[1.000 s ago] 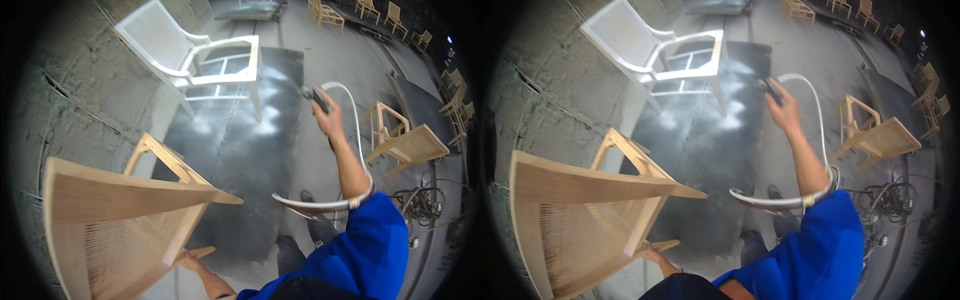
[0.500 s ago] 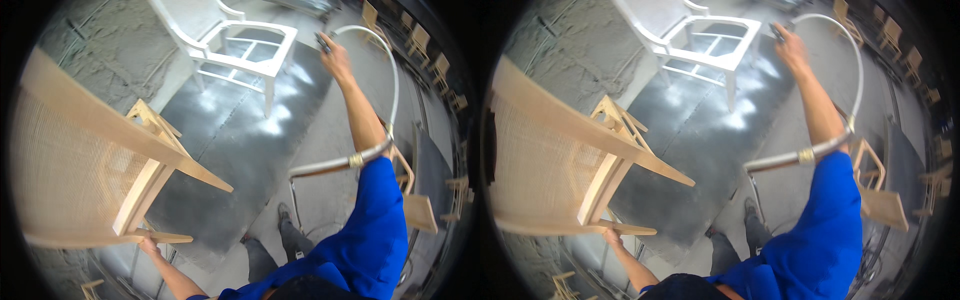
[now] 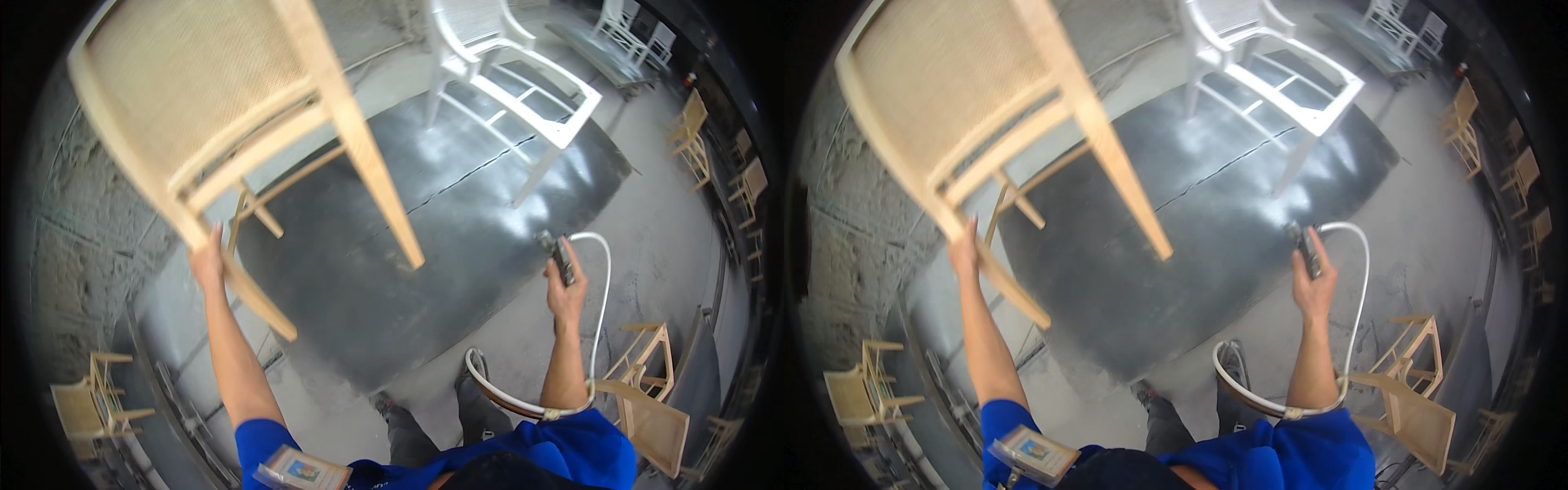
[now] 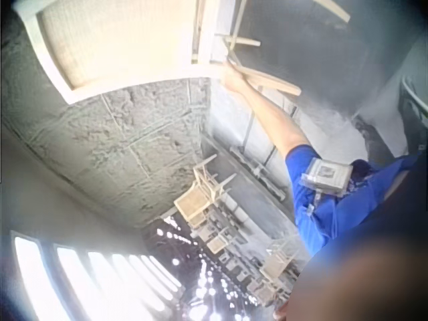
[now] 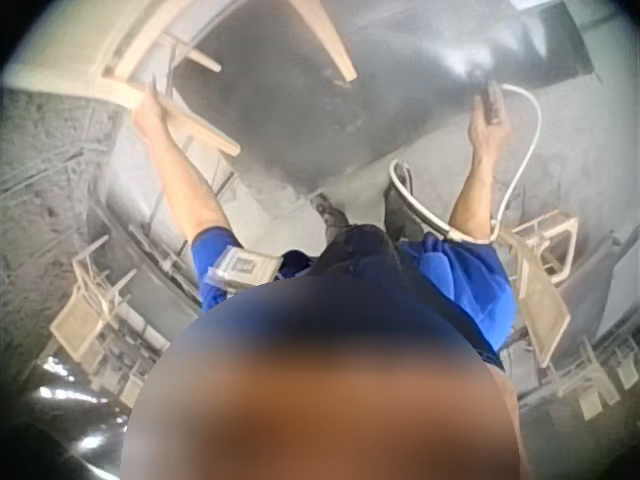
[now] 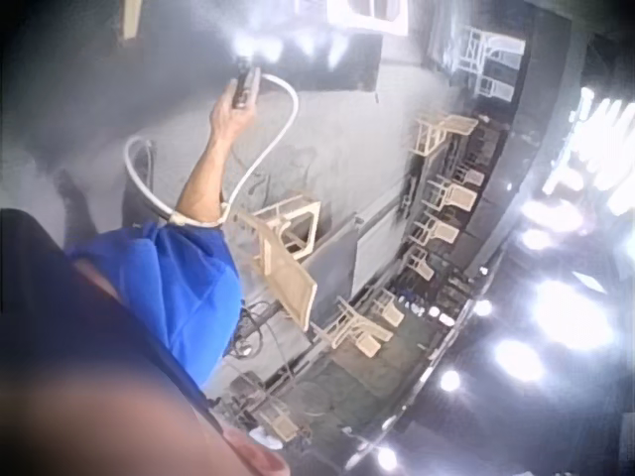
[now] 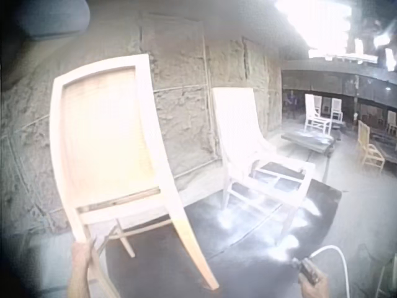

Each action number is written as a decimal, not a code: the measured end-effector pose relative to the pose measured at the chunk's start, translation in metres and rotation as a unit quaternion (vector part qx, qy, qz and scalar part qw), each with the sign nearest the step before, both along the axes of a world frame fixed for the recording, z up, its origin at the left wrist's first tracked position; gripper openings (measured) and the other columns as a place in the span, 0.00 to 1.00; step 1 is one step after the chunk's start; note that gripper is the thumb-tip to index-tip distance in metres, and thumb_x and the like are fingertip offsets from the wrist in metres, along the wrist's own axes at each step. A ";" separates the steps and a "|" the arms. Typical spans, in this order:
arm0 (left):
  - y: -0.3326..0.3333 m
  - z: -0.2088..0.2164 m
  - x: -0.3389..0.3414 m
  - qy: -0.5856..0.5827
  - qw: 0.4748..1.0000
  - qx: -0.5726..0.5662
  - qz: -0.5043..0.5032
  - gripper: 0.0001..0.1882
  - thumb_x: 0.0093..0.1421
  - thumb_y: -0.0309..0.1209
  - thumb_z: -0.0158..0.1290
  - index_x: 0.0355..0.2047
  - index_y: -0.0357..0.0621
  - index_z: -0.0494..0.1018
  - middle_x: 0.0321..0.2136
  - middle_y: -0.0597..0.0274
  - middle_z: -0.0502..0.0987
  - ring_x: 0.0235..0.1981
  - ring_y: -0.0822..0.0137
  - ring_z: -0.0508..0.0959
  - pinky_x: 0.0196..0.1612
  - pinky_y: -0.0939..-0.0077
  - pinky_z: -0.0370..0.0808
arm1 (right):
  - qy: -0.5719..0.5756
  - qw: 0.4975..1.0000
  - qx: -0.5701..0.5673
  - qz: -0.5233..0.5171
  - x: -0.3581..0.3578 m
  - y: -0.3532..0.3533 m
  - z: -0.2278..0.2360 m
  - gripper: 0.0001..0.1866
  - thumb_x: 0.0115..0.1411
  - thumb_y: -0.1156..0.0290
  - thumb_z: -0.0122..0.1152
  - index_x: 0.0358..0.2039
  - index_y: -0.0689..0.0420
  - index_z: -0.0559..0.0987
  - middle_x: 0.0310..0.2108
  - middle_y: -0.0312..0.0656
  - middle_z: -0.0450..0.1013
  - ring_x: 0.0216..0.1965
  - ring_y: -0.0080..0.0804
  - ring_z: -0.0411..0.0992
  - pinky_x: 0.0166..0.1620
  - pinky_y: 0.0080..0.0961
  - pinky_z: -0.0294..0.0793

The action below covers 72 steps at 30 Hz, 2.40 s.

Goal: The person uses a spray gun to apply white paint to wooden chairs in a workshop. They rotate and reposition each chair to cover all sides, then move to the next chair and repeat the process.

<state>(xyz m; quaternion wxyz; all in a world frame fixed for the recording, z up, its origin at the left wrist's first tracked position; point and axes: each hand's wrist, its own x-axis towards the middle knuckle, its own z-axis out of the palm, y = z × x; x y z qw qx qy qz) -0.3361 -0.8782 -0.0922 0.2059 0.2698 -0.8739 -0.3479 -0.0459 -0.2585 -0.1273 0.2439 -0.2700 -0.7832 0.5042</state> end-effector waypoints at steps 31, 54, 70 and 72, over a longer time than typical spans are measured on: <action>0.018 -0.032 -0.020 0.054 0.995 -0.022 -0.081 0.46 0.55 0.40 0.64 0.70 0.50 0.55 0.53 0.39 0.79 0.53 0.39 0.80 0.56 0.48 0.76 | 0.199 0.875 0.437 0.061 -0.226 -0.084 0.294 0.25 0.68 0.62 0.62 0.66 0.45 0.76 0.56 0.48 0.80 0.58 0.39 0.78 0.59 0.32 0.73; 0.018 0.005 -0.123 0.043 0.984 0.014 -0.171 0.27 0.59 0.31 0.54 0.56 0.24 0.71 0.47 0.39 0.79 0.49 0.51 0.81 0.55 0.60 0.76 | -0.013 0.913 -0.384 0.134 -0.372 -0.440 -0.199 0.27 0.63 0.64 0.65 0.63 0.50 0.78 0.36 0.46 0.82 0.29 0.31 0.81 0.34 0.30 0.79; 0.020 -0.018 -0.136 0.100 0.982 -0.113 -0.114 0.27 0.66 0.39 0.40 0.59 0.34 0.73 0.55 0.33 0.77 0.58 0.36 0.75 0.62 0.50 0.69 | 0.266 0.881 -0.324 0.220 -0.271 -0.385 -0.064 0.26 0.64 0.70 0.64 0.63 0.56 0.77 0.36 0.43 0.83 0.32 0.23 0.81 0.38 0.25 0.80; 0.032 -0.028 -0.115 0.105 0.984 -0.090 -0.116 0.29 0.69 0.41 0.41 0.64 0.35 0.67 0.57 0.31 0.75 0.59 0.35 0.74 0.63 0.50 0.68 | 0.257 0.918 -0.243 0.178 -0.296 -0.383 -0.053 0.26 0.62 0.65 0.66 0.62 0.52 0.78 0.44 0.52 0.83 0.44 0.38 0.83 0.50 0.32 0.80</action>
